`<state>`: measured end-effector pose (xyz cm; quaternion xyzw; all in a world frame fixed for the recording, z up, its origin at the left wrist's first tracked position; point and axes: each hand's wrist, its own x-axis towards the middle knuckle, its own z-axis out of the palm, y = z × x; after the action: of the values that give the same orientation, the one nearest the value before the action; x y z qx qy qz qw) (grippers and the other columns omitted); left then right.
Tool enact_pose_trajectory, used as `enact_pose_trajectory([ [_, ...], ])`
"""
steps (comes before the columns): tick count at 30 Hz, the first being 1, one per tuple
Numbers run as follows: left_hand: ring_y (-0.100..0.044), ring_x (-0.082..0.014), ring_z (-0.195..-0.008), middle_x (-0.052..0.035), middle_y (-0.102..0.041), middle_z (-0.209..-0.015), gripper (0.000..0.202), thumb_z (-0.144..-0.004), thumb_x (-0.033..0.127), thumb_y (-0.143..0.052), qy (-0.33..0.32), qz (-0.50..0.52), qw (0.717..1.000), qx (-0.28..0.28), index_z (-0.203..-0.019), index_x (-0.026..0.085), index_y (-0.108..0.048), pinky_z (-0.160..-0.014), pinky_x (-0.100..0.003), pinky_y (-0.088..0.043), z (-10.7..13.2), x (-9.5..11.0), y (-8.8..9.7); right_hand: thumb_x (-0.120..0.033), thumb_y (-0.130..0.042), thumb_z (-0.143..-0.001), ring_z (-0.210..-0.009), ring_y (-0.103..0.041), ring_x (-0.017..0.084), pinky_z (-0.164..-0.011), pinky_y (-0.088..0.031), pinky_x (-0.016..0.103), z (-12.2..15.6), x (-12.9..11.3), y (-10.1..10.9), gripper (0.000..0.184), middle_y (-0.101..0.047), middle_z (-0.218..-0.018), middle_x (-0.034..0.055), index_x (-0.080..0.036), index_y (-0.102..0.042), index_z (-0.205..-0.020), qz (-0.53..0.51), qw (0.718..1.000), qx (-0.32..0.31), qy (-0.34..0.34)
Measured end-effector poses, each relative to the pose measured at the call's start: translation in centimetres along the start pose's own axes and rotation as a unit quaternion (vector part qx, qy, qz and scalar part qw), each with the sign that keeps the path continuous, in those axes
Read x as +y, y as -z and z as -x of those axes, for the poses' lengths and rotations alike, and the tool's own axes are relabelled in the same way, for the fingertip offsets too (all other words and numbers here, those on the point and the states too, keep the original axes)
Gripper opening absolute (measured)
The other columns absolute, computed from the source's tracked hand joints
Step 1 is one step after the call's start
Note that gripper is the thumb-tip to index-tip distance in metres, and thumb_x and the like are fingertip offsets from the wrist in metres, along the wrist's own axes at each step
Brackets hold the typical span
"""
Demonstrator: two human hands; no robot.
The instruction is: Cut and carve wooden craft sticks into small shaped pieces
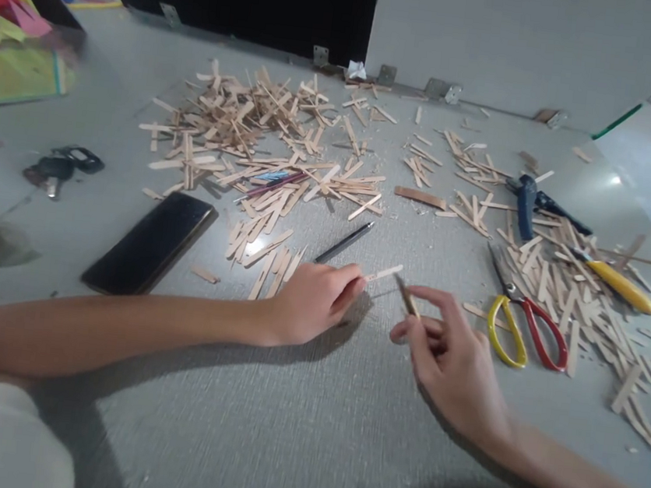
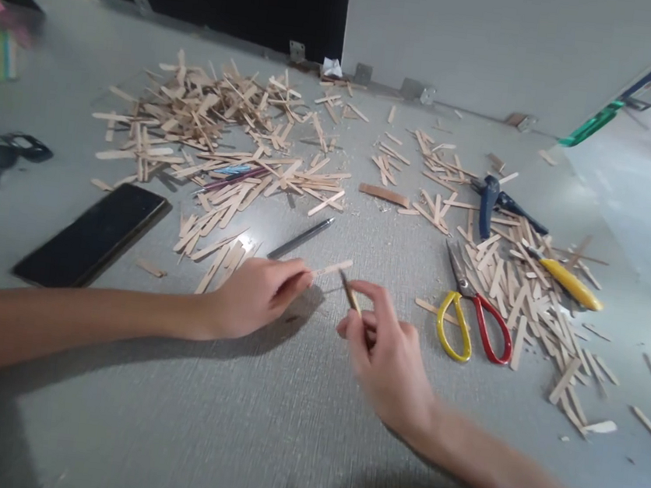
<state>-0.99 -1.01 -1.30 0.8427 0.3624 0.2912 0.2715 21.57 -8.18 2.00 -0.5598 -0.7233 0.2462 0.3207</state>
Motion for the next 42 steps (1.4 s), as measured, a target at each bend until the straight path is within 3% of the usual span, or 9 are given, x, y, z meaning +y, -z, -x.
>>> enact_pose_trajectory([
  [4, -0.039, -0.0112, -0.043, 0.0066, -0.041, -0.053, 0.036, -0.110, 0.026, -0.040, -0.009, -0.077, 0.997, -0.014, -0.076, 0.021, -0.047, -0.049, -0.025, -0.022, 0.0, -0.3, 0.0, -0.018, -0.057, -0.105, -0.044, -0.059, 0.008, -0.047, -0.046, 0.019, 0.2, 0.1, -0.7, 0.023, -0.075, -0.065, -0.0025, -0.013, -0.071, -0.123, 0.026, 0.999, -0.001, 0.036],
  [8, -0.038, -0.0106, -0.042, 0.0063, -0.042, -0.052, 0.037, -0.110, 0.025, -0.039, -0.032, -0.100, 0.994, -0.011, -0.074, 0.021, -0.046, -0.047, -0.024, -0.020, 0.0, -0.4, 0.0, -0.015, -0.056, -0.107, -0.056, -0.067, 0.011, -0.054, -0.052, 0.022, 0.1, 0.9, -0.8, 0.027, -0.079, -0.076, 0.0043, -0.008, -0.078, -0.123, 0.076, 0.989, 0.033, 0.125],
  [11, -0.036, -0.0098, -0.041, 0.0070, -0.041, -0.052, 0.038, -0.111, 0.025, -0.040, -0.042, -0.107, 0.993, -0.006, -0.073, 0.021, -0.045, -0.047, -0.023, -0.020, 0.1, -0.3, 0.0, -0.017, -0.053, -0.110, -0.058, -0.069, 0.013, -0.056, -0.053, 0.025, 0.2, 1.3, -0.9, 0.032, -0.080, -0.080, 0.0069, -0.006, -0.077, -0.129, 0.092, 0.985, 0.018, 0.145],
  [16, -0.032, -0.0097, -0.041, 0.0082, -0.035, -0.051, 0.038, -0.110, 0.023, -0.042, -0.053, -0.115, 0.992, 0.009, -0.072, 0.021, -0.045, -0.046, -0.024, -0.019, 0.2, -0.3, 0.0, -0.020, -0.052, -0.112, -0.057, -0.065, 0.013, -0.055, -0.050, 0.027, 0.4, 1.5, -1.2, 0.034, -0.077, -0.076, 0.0057, -0.006, -0.078, -0.129, 0.110, 0.983, 0.003, 0.149],
  [27, -0.034, -0.0123, -0.041, 0.0071, -0.041, -0.049, 0.044, -0.116, 0.026, -0.029, -0.083, -0.175, 0.981, 0.010, -0.080, 0.020, -0.053, -0.045, -0.026, -0.020, 0.4, -0.5, -0.1, -0.021, -0.048, -0.113, -0.053, -0.055, 0.011, -0.055, -0.049, 0.024, 0.3, 1.8, -1.1, 0.038, -0.065, -0.066, 0.0006, -0.007, -0.077, -0.132, 0.096, 0.983, -0.020, 0.157],
  [35, -0.038, -0.0129, -0.042, 0.0055, -0.047, -0.049, 0.047, -0.117, 0.029, -0.026, -0.085, -0.198, 0.977, 0.004, -0.079, 0.021, -0.052, -0.047, -0.027, -0.023, 0.4, -0.5, -0.2, -0.020, -0.042, -0.112, -0.060, -0.061, 0.014, -0.060, -0.052, 0.027, 0.3, 2.4, -0.8, 0.044, -0.069, -0.074, 0.0048, -0.011, -0.071, -0.144, 0.148, 0.976, -0.100, 0.128],
  [42, -0.037, -0.0123, -0.040, 0.0060, -0.046, -0.048, 0.046, -0.117, 0.029, -0.027, -0.094, -0.184, 0.978, 0.007, -0.079, 0.021, -0.052, -0.046, -0.026, -0.022, 0.4, -0.7, -0.2, -0.019, -0.044, -0.109, -0.061, -0.059, 0.014, -0.060, -0.050, 0.025, 0.7, 2.7, -1.1, 0.049, -0.070, -0.077, 0.0048, -0.021, -0.065, -0.153, 0.174, 0.973, -0.103, 0.109],
])
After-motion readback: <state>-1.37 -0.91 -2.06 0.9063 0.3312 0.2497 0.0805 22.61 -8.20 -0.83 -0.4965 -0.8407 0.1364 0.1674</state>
